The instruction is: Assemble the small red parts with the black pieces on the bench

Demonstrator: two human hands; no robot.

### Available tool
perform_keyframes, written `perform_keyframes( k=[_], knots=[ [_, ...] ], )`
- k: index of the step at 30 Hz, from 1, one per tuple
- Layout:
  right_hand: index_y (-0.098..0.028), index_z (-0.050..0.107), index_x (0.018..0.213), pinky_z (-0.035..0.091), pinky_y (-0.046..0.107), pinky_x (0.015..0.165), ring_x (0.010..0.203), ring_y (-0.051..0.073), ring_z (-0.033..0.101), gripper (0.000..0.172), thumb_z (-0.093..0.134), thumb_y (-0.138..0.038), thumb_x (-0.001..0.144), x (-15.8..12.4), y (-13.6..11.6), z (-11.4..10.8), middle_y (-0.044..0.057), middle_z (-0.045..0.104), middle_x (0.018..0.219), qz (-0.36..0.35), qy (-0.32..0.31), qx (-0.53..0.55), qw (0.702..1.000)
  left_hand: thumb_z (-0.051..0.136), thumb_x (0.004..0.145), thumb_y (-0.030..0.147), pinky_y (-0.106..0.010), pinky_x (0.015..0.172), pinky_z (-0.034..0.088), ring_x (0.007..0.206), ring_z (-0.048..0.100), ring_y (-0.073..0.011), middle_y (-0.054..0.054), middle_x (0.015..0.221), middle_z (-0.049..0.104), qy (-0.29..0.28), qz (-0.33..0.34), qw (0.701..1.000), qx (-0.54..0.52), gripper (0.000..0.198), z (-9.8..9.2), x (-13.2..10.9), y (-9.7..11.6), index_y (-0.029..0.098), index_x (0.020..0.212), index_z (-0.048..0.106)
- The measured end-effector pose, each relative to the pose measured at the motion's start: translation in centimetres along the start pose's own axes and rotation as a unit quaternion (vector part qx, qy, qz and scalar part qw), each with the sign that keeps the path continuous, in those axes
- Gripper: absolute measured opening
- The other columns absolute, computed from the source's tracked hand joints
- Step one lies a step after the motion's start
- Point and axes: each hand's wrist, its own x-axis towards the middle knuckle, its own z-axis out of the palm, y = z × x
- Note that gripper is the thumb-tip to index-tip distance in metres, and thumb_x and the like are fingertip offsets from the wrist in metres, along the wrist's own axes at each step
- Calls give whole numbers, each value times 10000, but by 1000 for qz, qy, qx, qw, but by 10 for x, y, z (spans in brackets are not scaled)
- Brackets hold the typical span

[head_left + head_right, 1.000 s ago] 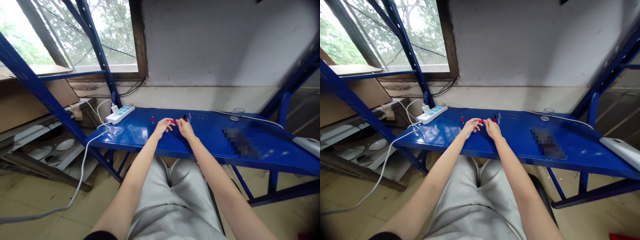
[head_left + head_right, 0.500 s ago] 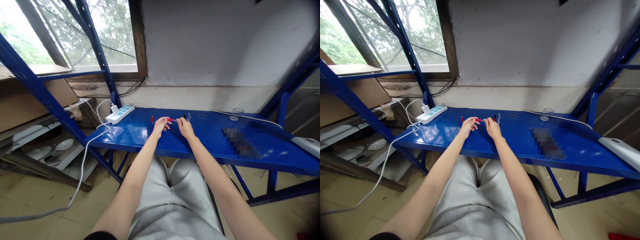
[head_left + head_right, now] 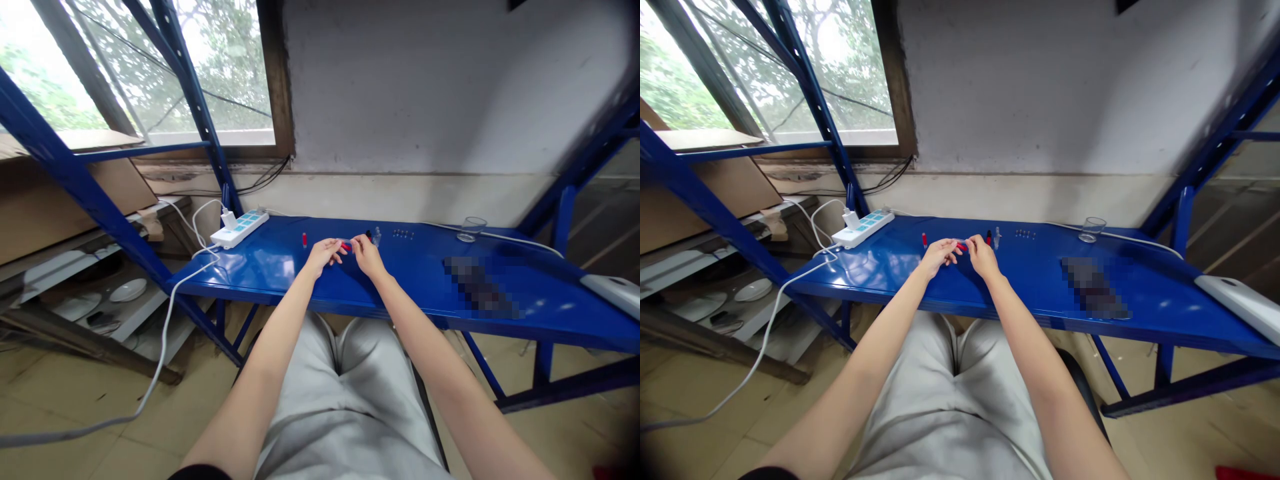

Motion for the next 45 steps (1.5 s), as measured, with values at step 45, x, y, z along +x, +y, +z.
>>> perform_keyframes(
  k=[45],
  knots=[
    [-214,652,870,447,279,642,844,223,617,220,524,-367,778,11,31,-21,80,665,875,245,-37,-219,944,496,760,305,-201,494,340,462,438,-78,31,490,504,67,118,951,277,184,1,0,-14,153,753,599]
  ],
)
